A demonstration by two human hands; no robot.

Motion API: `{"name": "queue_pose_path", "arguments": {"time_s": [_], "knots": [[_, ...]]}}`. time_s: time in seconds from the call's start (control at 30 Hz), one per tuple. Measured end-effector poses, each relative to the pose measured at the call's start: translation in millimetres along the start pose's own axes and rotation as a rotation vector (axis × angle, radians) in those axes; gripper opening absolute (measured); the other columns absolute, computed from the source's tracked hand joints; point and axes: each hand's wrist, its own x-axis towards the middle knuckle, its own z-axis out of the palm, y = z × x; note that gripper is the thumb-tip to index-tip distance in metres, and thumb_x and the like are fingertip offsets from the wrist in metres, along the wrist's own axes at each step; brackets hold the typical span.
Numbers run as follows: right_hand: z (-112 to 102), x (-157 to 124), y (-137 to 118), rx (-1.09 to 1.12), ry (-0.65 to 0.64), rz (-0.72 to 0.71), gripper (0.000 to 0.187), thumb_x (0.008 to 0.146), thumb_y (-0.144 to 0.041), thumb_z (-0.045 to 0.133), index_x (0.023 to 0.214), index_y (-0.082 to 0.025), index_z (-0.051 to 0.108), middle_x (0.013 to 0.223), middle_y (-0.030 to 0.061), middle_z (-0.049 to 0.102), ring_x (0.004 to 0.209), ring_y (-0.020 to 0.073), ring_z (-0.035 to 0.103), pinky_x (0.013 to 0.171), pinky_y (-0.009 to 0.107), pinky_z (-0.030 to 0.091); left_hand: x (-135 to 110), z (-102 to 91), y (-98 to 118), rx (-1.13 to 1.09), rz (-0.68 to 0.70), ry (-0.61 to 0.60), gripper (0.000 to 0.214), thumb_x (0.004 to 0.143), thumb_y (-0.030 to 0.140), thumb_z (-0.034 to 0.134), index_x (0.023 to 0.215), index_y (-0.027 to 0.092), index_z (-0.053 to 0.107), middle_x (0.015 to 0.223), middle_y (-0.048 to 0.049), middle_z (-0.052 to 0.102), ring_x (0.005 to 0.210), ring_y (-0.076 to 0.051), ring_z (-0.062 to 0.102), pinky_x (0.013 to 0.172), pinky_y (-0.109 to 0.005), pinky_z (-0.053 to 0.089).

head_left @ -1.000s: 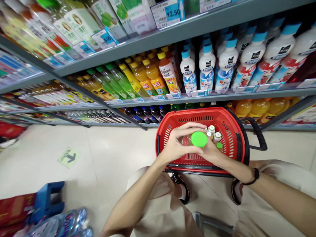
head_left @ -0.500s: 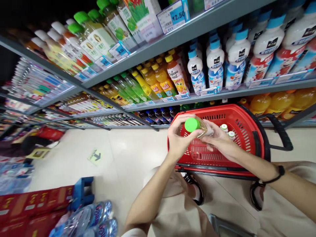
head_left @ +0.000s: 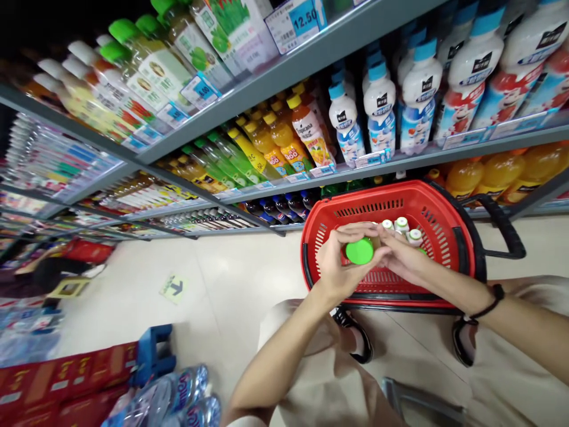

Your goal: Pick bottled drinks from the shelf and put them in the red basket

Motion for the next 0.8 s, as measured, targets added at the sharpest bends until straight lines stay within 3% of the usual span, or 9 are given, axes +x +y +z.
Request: {"name": "queue_pose_path", "arguments": {"time_s": [0.13, 0.27, 0.4, 0.57, 0.7, 0.8], "knots": [[-1, 0, 2, 0.032, 0.009, 0.051, 0.062, 0.061, -0.066, 0.102, 0.083, -0.022, 0.065, 0.063, -0.0062, 0.054, 0.056, 0.0098, 0.046, 0.05, 0.022, 0.041, -2, 2.8, 0, -0.026, -0.162, 0.014, 0.042, 0.082, 0.027, 0.096, 0.1, 0.027, 0.058, 0.113, -0.0056, 0.083, 0.115, -0.026, 0.079, 0.112, -0.057, 0.059], [-1, -2, 4, 0.052, 0.017, 0.065, 0.061, 0.068, -0.068, 0.099, 0.09, -0.022, 0.066, 0.069, -0.0051, 0.059, 0.056, 0.0103, 0.049, 0.047, 0.021, 0.042, 2, 0.2, 5, -0.05, -0.132, 0.036, 0.038, 0.083, 0.021, 0.094, 0.099, 0.026, 0.061, 0.111, -0.0053, 0.084, 0.112, -0.026, 0.08, 0.107, -0.053, 0.062], [3, -9, 5, 0.033, -0.036, 0.123, 0.051, 0.076, -0.057, 0.097, 0.099, -0.024, 0.066, 0.08, -0.0024, 0.065, 0.059, 0.011, 0.052, 0.044, 0.021, 0.041, 16, -9.7, 6, -0.007, -0.154, 0.242, 0.026, 0.087, 0.023, 0.091, 0.101, 0.024, 0.069, 0.102, -0.0048, 0.084, 0.102, -0.024, 0.082, 0.099, -0.042, 0.064], [5, -16, 6, -0.132, -0.113, 0.143, 0.049, 0.085, -0.053, 0.09, 0.117, -0.025, 0.066, 0.072, -0.0027, 0.062, 0.059, 0.0147, 0.055, 0.046, 0.025, 0.05, 37, -32.6, -13, -0.118, -0.36, 0.532, 0.031, 0.082, 0.042, 0.093, 0.091, 0.021, 0.073, 0.089, -0.0034, 0.082, 0.085, -0.019, 0.08, 0.084, -0.032, 0.062], [6, -16, 7, -0.169, -0.116, 0.136, 0.051, 0.085, -0.059, 0.089, 0.109, -0.023, 0.063, 0.077, -0.0009, 0.065, 0.059, 0.0145, 0.058, 0.046, 0.027, 0.054, 42, -43.3, -26, -0.298, -0.55, 0.585, 0.04, 0.069, 0.045, 0.1, 0.081, 0.018, 0.073, 0.085, -0.003, 0.079, 0.075, -0.016, 0.075, 0.078, -0.03, 0.061], [7, -15, 9, -0.176, -0.1, 0.148, 0.053, 0.084, -0.063, 0.089, 0.103, -0.022, 0.061, 0.073, -0.0018, 0.062, 0.057, 0.0135, 0.055, 0.044, 0.026, 0.052, 41, -43.4, -26, -0.371, -0.662, 0.572, 0.042, 0.064, 0.042, 0.103, 0.08, 0.016, 0.073, 0.084, -0.0027, 0.078, 0.075, -0.016, 0.075, 0.082, -0.031, 0.062]]}}
